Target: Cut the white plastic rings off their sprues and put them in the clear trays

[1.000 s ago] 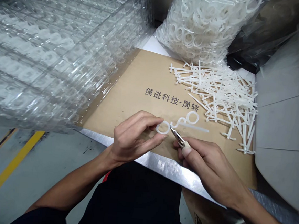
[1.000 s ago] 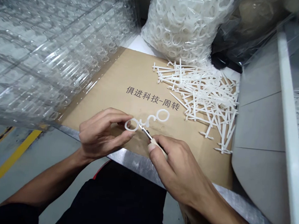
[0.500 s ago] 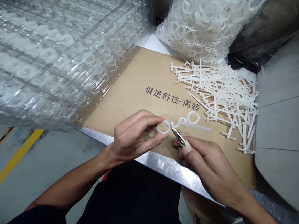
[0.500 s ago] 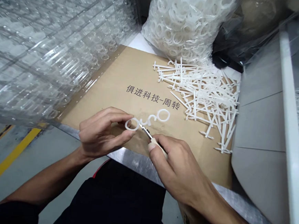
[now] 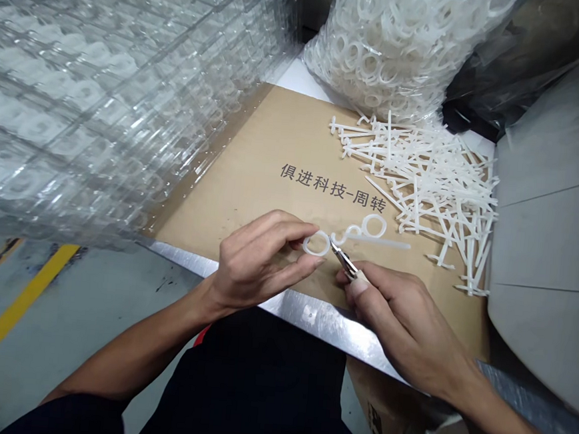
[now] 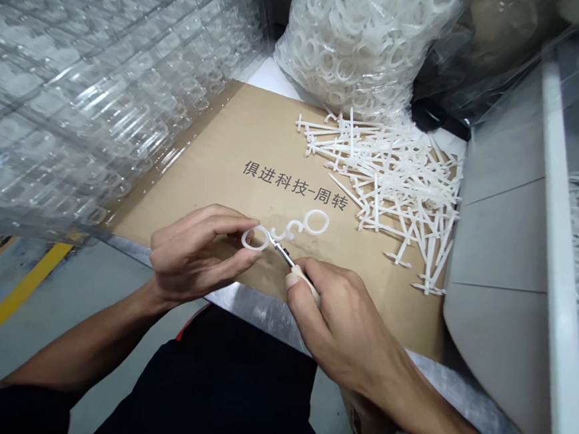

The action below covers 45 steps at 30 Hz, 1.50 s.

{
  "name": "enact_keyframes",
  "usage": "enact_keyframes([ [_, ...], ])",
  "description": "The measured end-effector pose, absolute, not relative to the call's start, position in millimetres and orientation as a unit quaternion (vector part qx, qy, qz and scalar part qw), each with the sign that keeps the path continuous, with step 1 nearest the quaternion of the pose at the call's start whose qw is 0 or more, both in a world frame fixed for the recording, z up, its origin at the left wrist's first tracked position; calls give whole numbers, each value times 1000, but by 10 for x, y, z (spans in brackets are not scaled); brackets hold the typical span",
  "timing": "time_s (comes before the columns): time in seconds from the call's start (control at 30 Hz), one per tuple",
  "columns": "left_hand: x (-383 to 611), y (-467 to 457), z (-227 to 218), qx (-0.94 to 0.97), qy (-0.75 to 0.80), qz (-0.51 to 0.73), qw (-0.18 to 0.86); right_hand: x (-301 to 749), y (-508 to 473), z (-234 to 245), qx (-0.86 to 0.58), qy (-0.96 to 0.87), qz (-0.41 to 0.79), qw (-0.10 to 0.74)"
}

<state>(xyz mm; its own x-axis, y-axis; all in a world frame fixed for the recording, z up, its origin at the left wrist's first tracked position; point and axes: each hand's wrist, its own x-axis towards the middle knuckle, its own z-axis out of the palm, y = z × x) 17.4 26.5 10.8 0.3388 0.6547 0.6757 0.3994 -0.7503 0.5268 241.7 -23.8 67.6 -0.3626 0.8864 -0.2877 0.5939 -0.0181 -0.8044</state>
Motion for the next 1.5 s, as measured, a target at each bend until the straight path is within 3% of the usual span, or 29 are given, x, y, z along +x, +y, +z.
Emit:
enact_keyframes([
  [1.5,151,265,103,771,348,522,107,2447,-234,557,-558,-666,467,162],
])
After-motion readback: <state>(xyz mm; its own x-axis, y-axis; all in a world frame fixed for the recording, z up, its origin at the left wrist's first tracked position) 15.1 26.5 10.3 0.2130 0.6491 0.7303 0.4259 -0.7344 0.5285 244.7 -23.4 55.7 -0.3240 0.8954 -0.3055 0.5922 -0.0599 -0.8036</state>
